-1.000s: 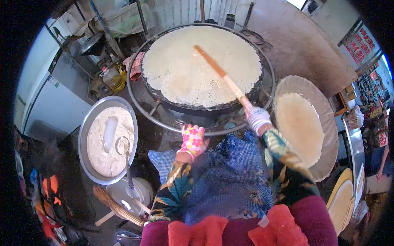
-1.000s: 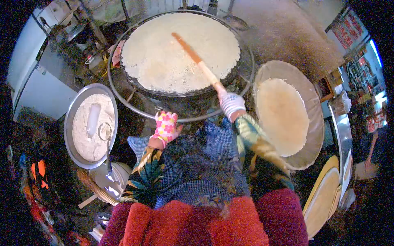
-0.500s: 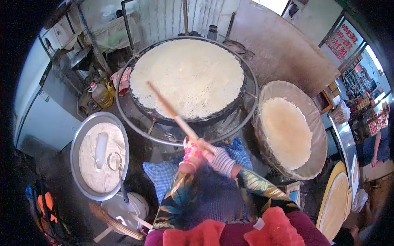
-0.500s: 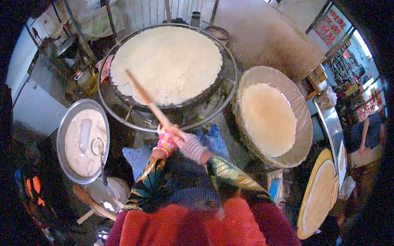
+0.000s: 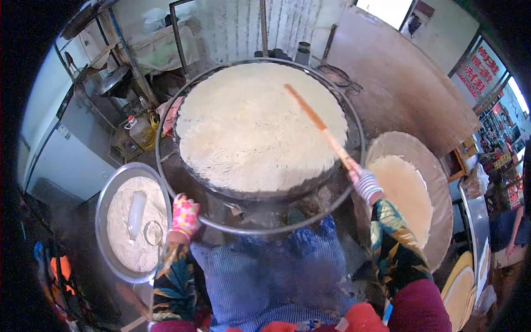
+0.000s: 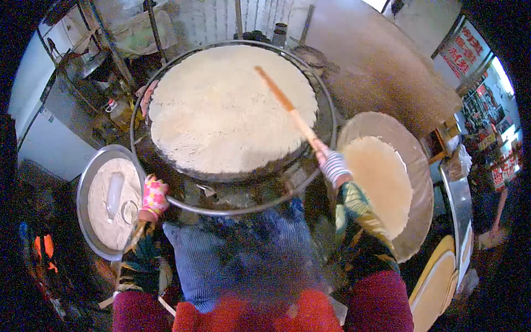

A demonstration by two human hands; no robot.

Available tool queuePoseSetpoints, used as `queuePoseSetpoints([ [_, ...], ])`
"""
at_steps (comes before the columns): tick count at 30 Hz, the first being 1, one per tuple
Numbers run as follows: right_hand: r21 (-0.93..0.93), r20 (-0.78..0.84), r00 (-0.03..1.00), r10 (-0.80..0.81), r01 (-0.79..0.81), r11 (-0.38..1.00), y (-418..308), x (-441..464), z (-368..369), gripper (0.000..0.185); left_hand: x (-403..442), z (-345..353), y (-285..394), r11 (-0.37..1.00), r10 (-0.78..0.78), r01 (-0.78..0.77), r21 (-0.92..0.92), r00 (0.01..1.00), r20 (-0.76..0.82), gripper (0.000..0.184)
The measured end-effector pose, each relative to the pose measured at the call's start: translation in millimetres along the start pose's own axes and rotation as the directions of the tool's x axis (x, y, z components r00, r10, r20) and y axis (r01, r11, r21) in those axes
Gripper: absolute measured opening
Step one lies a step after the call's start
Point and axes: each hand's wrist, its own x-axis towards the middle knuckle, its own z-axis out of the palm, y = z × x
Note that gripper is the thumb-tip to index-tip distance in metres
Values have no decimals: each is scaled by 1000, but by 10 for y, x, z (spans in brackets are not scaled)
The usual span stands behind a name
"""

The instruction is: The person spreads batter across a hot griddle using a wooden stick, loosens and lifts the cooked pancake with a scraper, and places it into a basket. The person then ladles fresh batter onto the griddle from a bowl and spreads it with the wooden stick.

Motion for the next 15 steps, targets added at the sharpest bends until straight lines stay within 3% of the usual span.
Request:
queuePoseSetpoints([
  [4,179,-82,991,102,-86,980,323,854,194,30,188,227,-742,978,28,-41,205,997,67,7],
  [5,207,-80,988,133,-114,972,332,1059,199,29,310,49,-785,975,-1,-47,218,976,217,9],
  [6,-21,-159,987,-11,8,1000,351,1196,208,30,366,76,-883,974,-5,-46,223,975,221,9],
  [8,-19,-119,991,64,-66,998,193,1435,177,30,481,170,-1178,945,72,-132,300,977,203,11],
  [9,-24,-79,987,142,-144,989,136,1439,168,32,533,135,-1228,952,31,-112,286,961,275,14],
  [10,183,-85,989,118,-101,978,93,1379,185,29,432,219,-1379,977,126,-128,168,992,21,18],
  [11,32,-22,992,127,-126,991,-47,1376,138,26,404,406,-1615,966,259,-256,40,954,-152,19],
  [12,-324,104,995,-6,39,945,178,1340,256,26,378,605,-1854,911,380,-411,-38,869,-317,20],
  [13,-616,272,961,-57,220,756,400,1201,348,27,399,726,-1880,934,266,-347,-85,835,-482,18],
  [14,149,-100,982,-157,171,974,237,758,196,30,432,737,-1882,967,248,-253,9,937,-246,22],
  [15,32,-37,994,-100,101,994,199,491,145,37,461,738,-1879,968,213,-211,138,977,5,26],
])
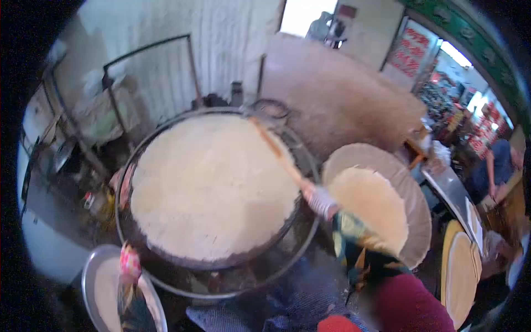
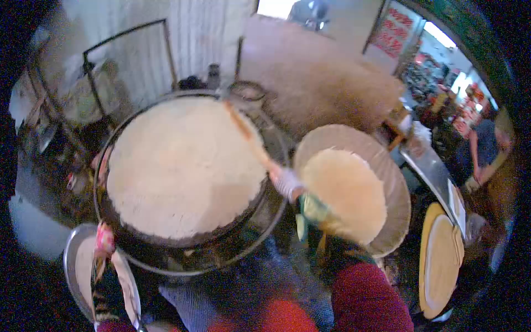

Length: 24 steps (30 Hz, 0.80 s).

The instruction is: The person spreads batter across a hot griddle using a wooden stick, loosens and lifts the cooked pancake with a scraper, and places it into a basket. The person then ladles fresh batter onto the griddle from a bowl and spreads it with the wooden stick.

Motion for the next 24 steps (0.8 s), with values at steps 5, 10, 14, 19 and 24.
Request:
queuePoseSetpoints([
  [5,33,257,874,412,-434,900,-1063,-1363,-551,44,-53,95,117,918,-73,-28,396,969,237,20],
  [10,478,233,966,109,-211,853,-1818,-2518,-356,59,-139,-859,1442,985,30,-96,-143,911,-410,16],
  [14,574,816,564,-128,-763,297,-2996,-2457,-671,57,-196,-849,3013,653,-304,48,-756,931,-203,18],
  [19,562,794,493,-357,-818,119,-3655,-2303,-937,52,-868,-1771,4453,676,-313,-58,-735,880,-357,19],
  [24,765,643,712,-282,-578,285,-3738,-2072,-801,68,-1756,-2163,4412,601,-343,66,-797,921,-182,24],
])
